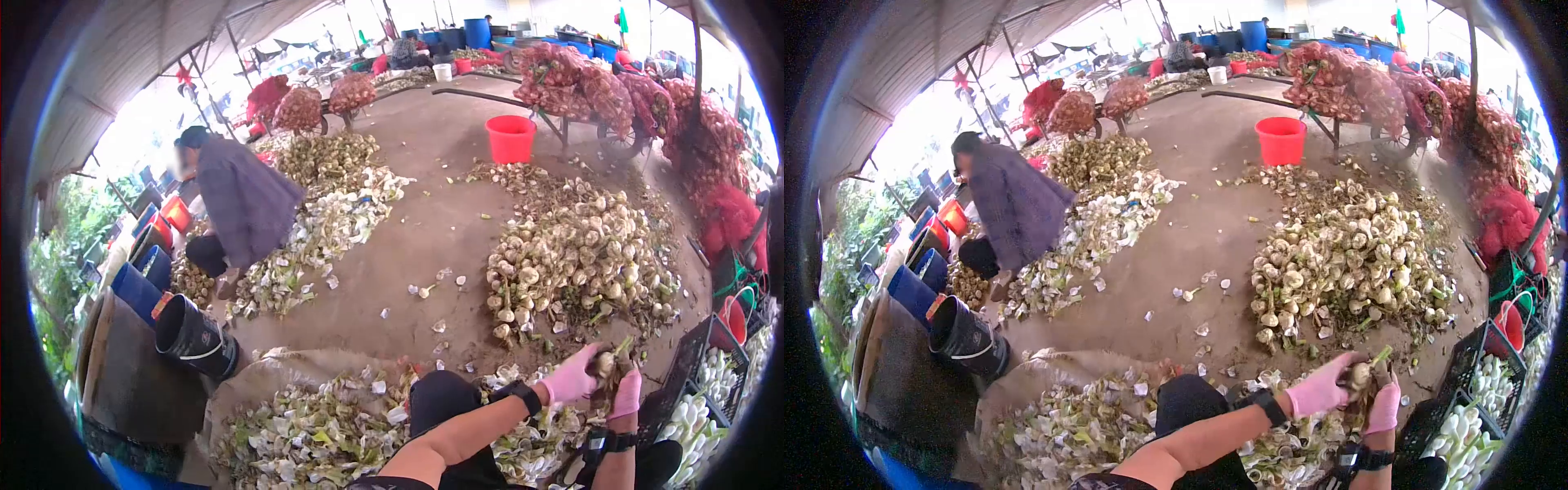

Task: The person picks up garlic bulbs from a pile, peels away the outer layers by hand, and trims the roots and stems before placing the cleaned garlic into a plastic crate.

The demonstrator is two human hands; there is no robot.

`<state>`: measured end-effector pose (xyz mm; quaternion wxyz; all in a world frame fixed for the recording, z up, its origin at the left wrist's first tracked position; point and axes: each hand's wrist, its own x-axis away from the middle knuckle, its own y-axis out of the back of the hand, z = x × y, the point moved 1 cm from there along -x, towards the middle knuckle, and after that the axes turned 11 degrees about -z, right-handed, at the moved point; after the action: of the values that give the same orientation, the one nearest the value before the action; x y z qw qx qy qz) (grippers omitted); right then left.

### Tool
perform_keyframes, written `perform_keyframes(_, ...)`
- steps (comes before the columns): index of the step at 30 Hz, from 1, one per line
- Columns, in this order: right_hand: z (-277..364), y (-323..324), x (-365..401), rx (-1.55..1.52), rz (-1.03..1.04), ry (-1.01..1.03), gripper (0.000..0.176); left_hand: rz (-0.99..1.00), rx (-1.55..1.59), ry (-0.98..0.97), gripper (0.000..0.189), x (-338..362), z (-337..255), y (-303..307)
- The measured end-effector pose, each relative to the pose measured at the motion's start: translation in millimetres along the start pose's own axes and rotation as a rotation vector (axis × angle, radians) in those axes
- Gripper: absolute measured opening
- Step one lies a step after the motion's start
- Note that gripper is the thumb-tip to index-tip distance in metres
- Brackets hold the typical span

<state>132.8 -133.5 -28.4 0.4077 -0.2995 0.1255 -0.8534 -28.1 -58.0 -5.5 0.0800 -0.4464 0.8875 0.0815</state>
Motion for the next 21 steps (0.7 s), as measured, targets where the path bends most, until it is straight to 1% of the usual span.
perform_keyframes(1, 3, -20, 13, 0.021, -0.042, 0.102, 0.029, -0.002, 0.148, 0.096, 0.068, -3, 8, 5)
perform_keyframes(2, 9, -35, 23, 0.093, -0.072, 0.1, 0.029, 0.021, 0.305, 0.198, 0.068, -6, 9, 3)
perform_keyframes(3, 15, -17, 39, -0.008, -0.108, 0.066, 0.031, 0.006, 0.337, 0.276, 0.068, -2, -3, 4)
perform_keyframes(4, 17, -47, 37, 0.113, -0.052, 0.091, 0.033, -0.006, 0.363, 0.357, 0.068, -1, -16, 16)
perform_keyframes(5, 27, -56, 38, 0.194, 0.045, 0.099, 0.035, 0.002, 0.363, 0.33, 0.066, -3, -14, 19)
perform_keyframes(6, 34, -52, 37, 0.31, 0.019, 0.114, 0.035, 0.006, 0.369, 0.347, 0.062, -4, -22, 23)
perform_keyframes(7, 31, -37, 29, 0.206, 0.133, 0.089, 0.036, 0.009, 0.375, 0.364, 0.058, -4, -29, 26)
perform_keyframes(8, 28, -20, 10, 0.528, 0.194, 0.353, 0.037, -0.048, 0.145, 0.19, 0.058, -6, -19, 27)
perform_keyframes(9, 38, -30, 22, 0.588, 0.165, 0.331, 0.039, -0.047, 0.297, 0.242, 0.059, -4, -16, 27)
perform_keyframes(10, 44, -40, 33, 0.477, 0.213, 0.35, 0.038, -0.068, 0.36, 0.25, 0.057, -2, -13, 26)
perform_keyframes(12, 46, -47, 38, 0.473, 0.223, 0.412, 0.035, -0.113, 0.198, 0.179, 0.059, 0, -18, 25)
perform_keyframes(13, 44, -51, 36, 0.468, 0.212, 0.413, 0.035, -0.14, 0.223, 0.156, 0.058, -1, -20, 22)
perform_keyframes(14, 40, -52, 36, 0.396, 0.211, 0.391, 0.033, -0.131, 0.22, 0.156, 0.058, -2, -23, 19)
perform_keyframes(15, 37, -53, 36, 0.324, 0.208, 0.367, 0.031, -0.153, 0.008, -0.004, 0.055, -2, -26, 17)
perform_keyframes(16, 34, -52, 33, 0.319, 0.198, 0.365, 0.031, -0.171, -0.202, -0.164, 0.053, -1, -28, 14)
perform_keyframes(17, 30, -49, 30, 0.346, 0.119, 0.359, 0.03, -0.176, -0.245, -0.203, 0.051, -1, -30, 11)
perform_keyframes(18, 29, -49, 29, 0.375, 0.04, 0.351, 0.028, -0.167, -0.244, -0.198, 0.051, -1, -27, 7)
perform_keyframes(19, 32, -50, 31, 0.408, 0.004, 0.347, 0.027, -0.177, -0.156, -0.126, 0.052, -2, -21, 5)
perform_keyframes(20, 33, -50, 31, 0.406, -0.003, 0.34, 0.027, -0.186, -0.068, -0.053, 0.053, -2, -18, 5)
perform_keyframes(21, 34, -49, 31, 0.402, 0.02, 0.339, 0.027, -0.171, -0.093, -0.052, 0.055, -2, -23, 5)
